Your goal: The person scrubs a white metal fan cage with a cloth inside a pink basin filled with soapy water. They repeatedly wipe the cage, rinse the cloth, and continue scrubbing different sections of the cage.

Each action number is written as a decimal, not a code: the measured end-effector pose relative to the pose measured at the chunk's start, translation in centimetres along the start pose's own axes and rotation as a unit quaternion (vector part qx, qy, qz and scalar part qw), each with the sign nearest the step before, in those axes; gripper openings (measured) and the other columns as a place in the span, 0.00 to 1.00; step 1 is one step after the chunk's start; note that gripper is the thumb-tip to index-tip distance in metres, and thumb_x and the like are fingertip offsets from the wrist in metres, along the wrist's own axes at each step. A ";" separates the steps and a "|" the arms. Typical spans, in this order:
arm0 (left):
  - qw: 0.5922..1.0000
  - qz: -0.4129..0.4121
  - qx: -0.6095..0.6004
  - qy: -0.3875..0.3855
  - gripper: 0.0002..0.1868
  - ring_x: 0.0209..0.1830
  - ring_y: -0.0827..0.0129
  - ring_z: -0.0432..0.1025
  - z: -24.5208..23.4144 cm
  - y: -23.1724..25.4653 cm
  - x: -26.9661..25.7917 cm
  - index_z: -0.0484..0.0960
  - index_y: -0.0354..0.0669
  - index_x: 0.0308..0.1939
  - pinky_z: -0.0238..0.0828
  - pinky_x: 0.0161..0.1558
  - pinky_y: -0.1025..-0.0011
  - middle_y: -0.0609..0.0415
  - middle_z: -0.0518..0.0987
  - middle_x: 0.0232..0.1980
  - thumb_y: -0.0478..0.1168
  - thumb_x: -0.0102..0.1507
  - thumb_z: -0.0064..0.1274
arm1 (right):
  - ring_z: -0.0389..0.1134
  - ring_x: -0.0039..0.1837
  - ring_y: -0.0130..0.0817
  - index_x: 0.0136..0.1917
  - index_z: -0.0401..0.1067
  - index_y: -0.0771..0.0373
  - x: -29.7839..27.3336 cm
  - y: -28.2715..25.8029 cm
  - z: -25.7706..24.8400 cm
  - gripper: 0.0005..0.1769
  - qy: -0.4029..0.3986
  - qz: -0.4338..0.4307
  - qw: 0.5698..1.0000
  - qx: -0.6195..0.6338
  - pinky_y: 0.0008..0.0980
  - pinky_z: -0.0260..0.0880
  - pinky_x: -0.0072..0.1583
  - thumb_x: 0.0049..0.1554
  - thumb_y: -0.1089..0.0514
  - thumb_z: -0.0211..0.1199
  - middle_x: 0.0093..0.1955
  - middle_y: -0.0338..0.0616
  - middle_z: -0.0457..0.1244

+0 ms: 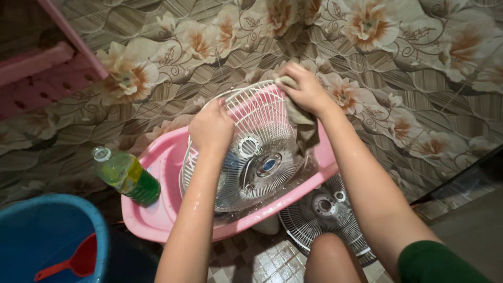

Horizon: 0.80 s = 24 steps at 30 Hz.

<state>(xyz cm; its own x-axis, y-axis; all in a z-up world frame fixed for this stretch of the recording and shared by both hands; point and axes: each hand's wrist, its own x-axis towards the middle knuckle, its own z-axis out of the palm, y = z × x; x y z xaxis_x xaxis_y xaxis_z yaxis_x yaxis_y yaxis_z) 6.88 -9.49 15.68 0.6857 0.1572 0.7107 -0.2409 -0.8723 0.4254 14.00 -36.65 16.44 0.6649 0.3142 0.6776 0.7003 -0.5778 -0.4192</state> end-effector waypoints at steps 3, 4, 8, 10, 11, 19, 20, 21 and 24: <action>0.999 -0.010 0.031 -0.027 0.13 0.33 0.44 0.77 0.4 0.5 0.9 0.84 0.48 0.40 0.71 0.36 0.48 0.43 0.83 0.33 0.47 0.69 0.47 | 0.67 0.57 0.43 0.54 0.71 0.64 1.8 -1.6 1.2 0.13 -0.020 -0.053 0.998 0.010 0.37 0.67 0.59 0.61 0.53 0.65 0.53 0.48 0.63; 0.999 -0.004 0.021 -0.023 0.13 0.33 0.44 0.77 0.5 0.7 1.1 0.84 0.48 0.40 0.71 0.36 0.49 0.44 0.83 0.33 0.47 0.68 0.47 | 0.67 0.57 0.42 0.54 0.71 0.64 2.2 -1.8 1.6 0.14 -0.023 -0.071 0.997 0.027 0.37 0.67 0.59 0.62 0.53 0.64 0.54 0.47 0.63; 1.000 0.004 0.007 -0.016 0.13 0.33 0.43 0.77 0.0 0.8 0.8 0.84 0.47 0.40 0.71 0.36 0.48 0.43 0.83 0.33 0.47 0.68 0.46 | 0.68 0.57 0.45 0.53 0.71 0.64 2.2 0.9 2.5 0.14 -0.022 -0.040 0.999 0.002 0.38 0.67 0.59 0.62 0.52 0.65 0.53 0.48 0.64; 1.000 -0.022 -0.003 -0.016 0.13 0.33 0.42 0.77 -0.7 0.2 0.3 0.85 0.48 0.41 0.71 0.35 0.47 0.42 0.83 0.33 0.47 0.67 0.46 | 0.67 0.58 0.48 0.56 0.72 0.64 1.0 4.3 2.2 0.14 0.019 -0.014 0.999 0.030 0.40 0.67 0.59 0.62 0.53 0.64 0.53 0.49 0.64; 0.999 -0.034 -0.007 -0.014 0.13 0.32 0.41 0.76 -1.1 -0.1 0.1 0.85 0.49 0.41 0.70 0.35 0.47 0.42 0.83 0.33 0.47 0.67 0.46 | 0.67 0.57 0.49 0.57 0.71 0.65 -0.1 6.1 2.2 0.16 0.026 0.029 0.999 0.004 0.41 0.67 0.59 0.62 0.52 0.64 0.52 0.51 0.64; 0.999 -0.025 0.035 0.026 0.14 0.32 0.40 0.77 -0.2 -3.4 0.9 0.86 0.47 0.41 0.71 0.35 0.45 0.40 0.83 0.32 0.46 0.68 0.46 | 0.68 0.53 0.53 0.55 0.67 0.69 -1.7 8.6 3.2 0.18 0.112 0.134 0.984 0.028 0.42 0.68 0.58 0.65 0.50 0.62 0.50 0.59 0.65; 0.998 -0.020 0.029 0.044 0.14 0.32 0.40 0.77 0.1 -3.7 1.3 0.86 0.47 0.41 0.71 0.35 0.45 0.40 0.83 0.32 0.46 0.68 0.46 | 0.68 0.55 0.52 0.56 0.68 0.68 -0.1 7.5 3.2 0.17 0.140 0.073 0.987 0.027 0.41 0.68 0.58 0.66 0.51 0.62 0.52 0.58 0.66; 0.998 -0.027 0.041 0.034 0.14 0.32 0.40 0.77 0.4 -4.0 1.6 0.86 0.47 0.40 0.71 0.35 0.45 0.40 0.82 0.32 0.47 0.68 0.46 | 0.69 0.56 0.52 0.57 0.69 0.67 1.5 6.3 3.6 0.15 0.166 0.012 0.986 0.026 0.41 0.68 0.58 0.67 0.51 0.61 0.53 0.57 0.67; 0.997 -0.036 0.060 0.021 0.15 0.31 0.38 0.77 0.9 -4.3 2.3 0.86 0.47 0.38 0.71 0.36 0.44 0.39 0.82 0.31 0.48 0.69 0.46 | 0.72 0.55 0.44 0.54 0.72 0.61 5.2 2.1 7.1 0.14 0.225 0.093 0.937 0.251 0.42 0.73 0.58 0.68 0.48 0.57 0.51 0.47 0.70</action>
<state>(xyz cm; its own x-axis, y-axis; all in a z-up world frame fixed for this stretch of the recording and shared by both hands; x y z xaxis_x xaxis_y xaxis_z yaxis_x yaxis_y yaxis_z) 10.11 -5.83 14.97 0.6686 0.2383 0.7044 -0.1067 -0.9067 0.4080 20.76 -30.87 14.81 0.6897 -0.1708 0.7037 0.6925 -0.1284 -0.7099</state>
